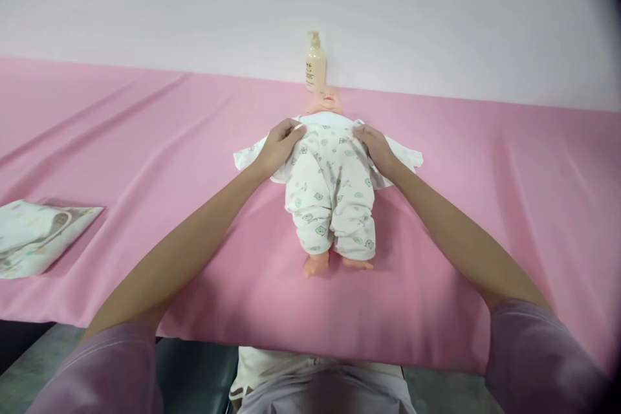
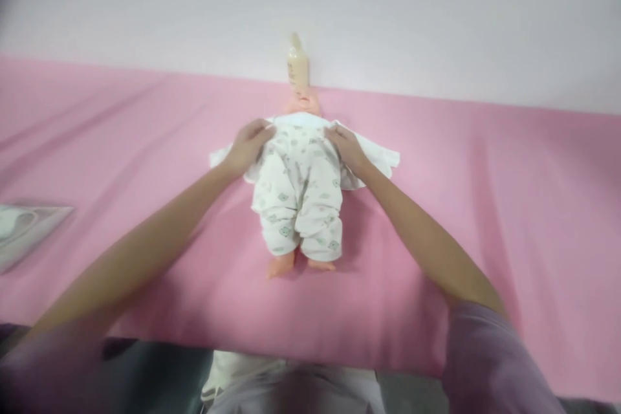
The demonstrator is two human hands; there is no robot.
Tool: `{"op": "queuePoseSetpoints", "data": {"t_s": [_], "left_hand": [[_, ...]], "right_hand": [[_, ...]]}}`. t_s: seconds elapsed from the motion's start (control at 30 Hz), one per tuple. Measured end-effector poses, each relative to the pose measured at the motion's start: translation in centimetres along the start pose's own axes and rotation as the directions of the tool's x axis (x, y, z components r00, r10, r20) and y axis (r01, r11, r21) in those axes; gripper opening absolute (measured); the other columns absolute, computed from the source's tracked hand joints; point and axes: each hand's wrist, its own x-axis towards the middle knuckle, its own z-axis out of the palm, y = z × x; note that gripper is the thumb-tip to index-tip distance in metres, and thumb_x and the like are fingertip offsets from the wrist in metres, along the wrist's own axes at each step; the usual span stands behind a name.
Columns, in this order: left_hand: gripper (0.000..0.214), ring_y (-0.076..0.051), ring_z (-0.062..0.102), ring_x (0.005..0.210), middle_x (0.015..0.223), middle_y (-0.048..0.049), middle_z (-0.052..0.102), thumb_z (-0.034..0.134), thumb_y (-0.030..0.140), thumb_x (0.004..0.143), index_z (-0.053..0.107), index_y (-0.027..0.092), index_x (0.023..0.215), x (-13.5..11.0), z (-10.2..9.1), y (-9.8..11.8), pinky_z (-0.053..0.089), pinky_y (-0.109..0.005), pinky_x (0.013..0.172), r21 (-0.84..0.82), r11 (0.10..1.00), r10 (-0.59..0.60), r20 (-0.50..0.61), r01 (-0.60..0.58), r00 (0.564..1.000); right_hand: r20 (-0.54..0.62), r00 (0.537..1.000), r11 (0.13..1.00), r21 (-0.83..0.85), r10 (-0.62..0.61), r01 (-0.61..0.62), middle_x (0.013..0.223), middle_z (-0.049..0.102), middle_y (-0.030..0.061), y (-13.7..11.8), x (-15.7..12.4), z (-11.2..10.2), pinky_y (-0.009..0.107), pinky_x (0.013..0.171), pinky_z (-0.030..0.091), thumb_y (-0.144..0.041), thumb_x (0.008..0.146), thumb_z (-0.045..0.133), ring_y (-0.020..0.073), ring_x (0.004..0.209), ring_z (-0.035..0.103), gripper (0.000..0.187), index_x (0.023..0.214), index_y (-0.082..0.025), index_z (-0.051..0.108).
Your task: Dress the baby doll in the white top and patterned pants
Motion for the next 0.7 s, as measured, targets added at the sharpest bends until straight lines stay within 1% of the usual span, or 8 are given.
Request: {"op": "queuePoseSetpoints", "data": {"t_s": [0.1,0.2,0.27,0.33,0.43,0.5,0.6,0.7], "left_hand": [[0.026,-0.025,0.065,0.107,0.101,-0.0052,0.067,0.072,0.044,0.109,0.069,0.022,0.096,1.7,0.4,1.5,0.053,-0.035,0.104,0.116,0.989,0.092,0.001,-0.091,0.996],[0.032,-0.027,0.062,0.109,0.099,-0.0068,0.066,0.063,0.043,0.115,0.063,0.021,0.092,3.0,0.9,1.8,0.051,-0.037,0.106,0.199,0.979,0.063,-0.059,-0.050,0.996],[0.037,-0.028,0.060,0.107,0.094,-0.0074,0.064,0.061,0.043,0.116,0.059,0.022,0.087,3.3,0.9,1.2,0.050,-0.038,0.107,0.234,0.972,0.004,-0.100,0.019,0.995],[0.038,-0.029,0.059,0.105,0.091,-0.0073,0.063,0.066,0.043,0.113,0.057,0.022,0.083,3.3,0.9,0.4,0.049,-0.039,0.108,0.240,0.969,-0.028,-0.120,0.057,0.992],[0.033,-0.030,0.060,0.104,0.089,-0.0067,0.063,0.075,0.043,0.106,0.060,0.024,0.085,2.7,1.0,-0.6,0.048,-0.039,0.107,0.233,0.972,0.019,-0.124,0.011,0.992],[0.028,-0.032,0.061,0.105,0.090,-0.0070,0.063,0.077,0.044,0.104,0.063,0.025,0.091,2.2,0.9,-0.9,0.048,-0.041,0.109,0.255,0.966,0.072,-0.114,-0.041,0.991],[0.025,-0.038,0.060,0.117,0.095,-0.0108,0.065,0.077,0.046,0.101,0.064,0.025,0.096,1.5,0.0,-1.0,0.043,-0.051,0.121,0.353,0.931,0.121,-0.063,-0.091,0.991],[0.028,-0.047,0.046,0.147,0.122,-0.0182,0.072,0.080,0.048,0.096,0.068,0.023,0.096,1.1,-1.8,-1.1,0.025,-0.064,0.136,0.481,0.863,0.155,0.034,-0.152,0.987]], "right_hand": [[0.011,0.996,0.993,-0.070,-0.092,0.092,0.086,0.059,0.0001,-2.0,2.0,0.7,0.034,0.098,0.055,-0.057,0.103,0.081,0.0221,0.095,0.060,0.042,0.080,-0.026,0.063],[-0.011,0.994,0.988,-0.119,-0.105,0.103,0.090,0.059,0.0009,-2.9,3.6,1.4,0.035,0.104,0.053,-0.057,0.106,0.078,0.0237,0.102,0.059,0.041,0.083,-0.027,0.063],[-0.041,0.995,0.980,-0.179,-0.095,0.087,0.089,0.058,0.0009,-2.5,4.1,1.4,0.036,0.106,0.052,-0.058,0.107,0.076,0.0244,0.102,0.058,0.042,0.083,-0.028,0.060],[-0.069,0.992,0.962,-0.261,-0.102,0.081,0.088,0.059,0.0009,-1.6,4.0,1.1,0.038,0.107,0.051,-0.057,0.108,0.074,0.0247,0.100,0.058,0.043,0.082,-0.028,0.058],[-0.084,0.982,0.916,-0.380,-0.170,0.126,0.090,0.063,0.0031,-0.3,3.2,0.4,0.042,0.110,0.050,-0.054,0.109,0.070,0.0267,0.100,0.060,0.037,0.085,-0.028,0.057],[-0.076,0.969,0.873,-0.455,-0.234,0.175,0.095,0.067,0.0065,0.2,2.8,-0.2,0.048,0.116,0.049,-0.054,0.108,0.068,0.0305,0.106,0.062,0.035,0.087,-0.029,0.058],[-0.010,0.951,0.777,-0.579,-0.310,0.247,0.113,0.073,0.0138,0.7,2.5,-1.7,0.062,0.130,0.039,-0.058,0.105,0.070,0.0397,0.130,0.059,0.035,0.088,-0.028,0.063],[0.150,0.933,0.698,-0.627,-0.328,0.346,0.143,0.071,0.0160,1.2,2.5,-3.9,0.071,0.138,0.025,-0.058,0.104,0.072,0.0442,0.151,0.047,0.033,0.089,-0.028,0.070]]}}
